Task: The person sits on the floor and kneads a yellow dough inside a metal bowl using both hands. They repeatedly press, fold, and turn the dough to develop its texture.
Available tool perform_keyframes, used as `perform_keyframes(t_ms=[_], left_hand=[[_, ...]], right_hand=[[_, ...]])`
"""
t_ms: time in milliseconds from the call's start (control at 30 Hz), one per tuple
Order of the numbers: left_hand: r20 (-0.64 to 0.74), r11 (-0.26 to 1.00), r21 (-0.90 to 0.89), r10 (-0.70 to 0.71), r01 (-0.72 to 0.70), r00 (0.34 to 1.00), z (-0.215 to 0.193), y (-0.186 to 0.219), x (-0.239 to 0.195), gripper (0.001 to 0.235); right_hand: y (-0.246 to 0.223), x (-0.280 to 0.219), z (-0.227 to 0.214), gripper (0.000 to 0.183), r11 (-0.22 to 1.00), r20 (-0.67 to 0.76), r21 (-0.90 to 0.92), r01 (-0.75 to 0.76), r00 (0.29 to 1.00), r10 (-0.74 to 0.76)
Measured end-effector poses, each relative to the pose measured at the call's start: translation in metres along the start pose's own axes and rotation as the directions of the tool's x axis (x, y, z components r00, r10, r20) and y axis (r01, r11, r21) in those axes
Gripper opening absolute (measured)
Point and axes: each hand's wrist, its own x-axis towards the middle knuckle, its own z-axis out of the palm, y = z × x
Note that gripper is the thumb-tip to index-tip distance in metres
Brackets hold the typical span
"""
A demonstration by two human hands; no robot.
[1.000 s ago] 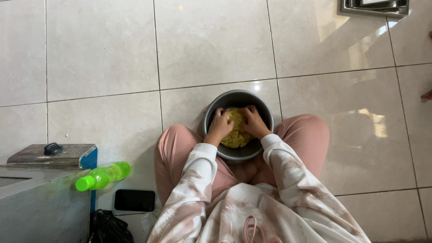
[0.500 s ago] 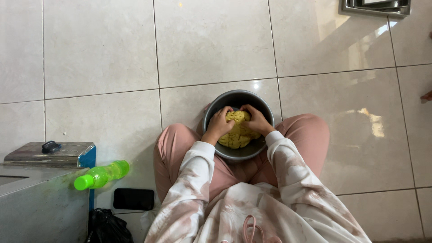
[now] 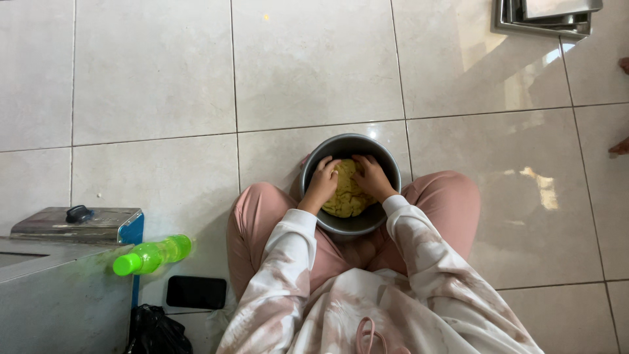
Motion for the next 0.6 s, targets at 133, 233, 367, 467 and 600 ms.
perform_keyframes(t_ms=[133,233,367,467,600], left_hand=[[-0.139,0.982,-0.091,0.152,-0.166,0.978,-0.019,0.031,-0.030,0.036],[-0.317,0.937,0.070,0.345,-0.341,0.883,-0.017,0.006,-0.027,0.031],[-0.401,0.785,0.523,0.571,-0.333,0.716,-0.006,-0.015,-0.018,0.024],[-0.424,0.749,0.648,0.507,-0.140,0.750,-0.005,-0.022,-0.012,0.028],[-0.393,0.802,0.597,0.309,-0.015,0.866,-0.003,-0.029,-0.008,0.046]], right_hand=[[-0.026,0.010,0.002,0.057,0.990,0.046,-0.077,0.120,0.992,-0.117],[-0.012,0.031,0.041,0.063,0.896,0.197,-0.288,0.339,0.936,-0.291],[-0.025,0.037,0.050,0.063,0.660,0.272,-0.632,0.406,0.914,-0.302],[-0.036,0.030,0.042,0.065,0.618,0.281,-0.633,0.467,0.882,-0.379],[-0.021,0.020,0.038,0.052,0.579,0.162,-0.562,0.591,0.765,-0.624]])
